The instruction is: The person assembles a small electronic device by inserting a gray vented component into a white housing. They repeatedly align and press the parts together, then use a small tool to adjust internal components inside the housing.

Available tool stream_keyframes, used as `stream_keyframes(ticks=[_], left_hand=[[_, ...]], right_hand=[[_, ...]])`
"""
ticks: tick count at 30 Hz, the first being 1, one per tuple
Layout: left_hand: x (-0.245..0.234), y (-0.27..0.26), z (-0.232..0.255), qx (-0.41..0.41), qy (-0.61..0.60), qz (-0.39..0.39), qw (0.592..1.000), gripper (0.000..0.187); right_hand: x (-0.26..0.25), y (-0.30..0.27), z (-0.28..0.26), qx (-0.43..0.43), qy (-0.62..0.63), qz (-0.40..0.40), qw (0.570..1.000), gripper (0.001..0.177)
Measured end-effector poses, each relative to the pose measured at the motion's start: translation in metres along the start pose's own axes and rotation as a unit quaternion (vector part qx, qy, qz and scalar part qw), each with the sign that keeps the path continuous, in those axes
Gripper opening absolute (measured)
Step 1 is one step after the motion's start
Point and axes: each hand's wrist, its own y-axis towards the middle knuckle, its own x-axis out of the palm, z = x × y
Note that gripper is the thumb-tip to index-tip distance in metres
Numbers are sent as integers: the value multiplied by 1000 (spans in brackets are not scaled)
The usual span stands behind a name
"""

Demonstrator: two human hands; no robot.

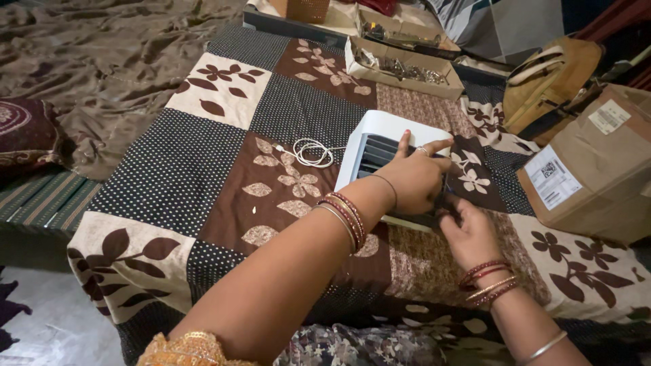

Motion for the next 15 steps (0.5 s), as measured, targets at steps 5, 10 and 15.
stream_keyframes(ticks=[5,10,15], left_hand=[[9,-2,-4,15,-5,48,999,13],[15,0,-9,19,1,57,998,12],[15,1,-12,25,-17,75,997,10]], right_hand=[[3,4,9,-17,60,-13,998,35],[4,5,15,-13,65,-10,998,34],[4,5,15,-12,14,2,1000,29]])
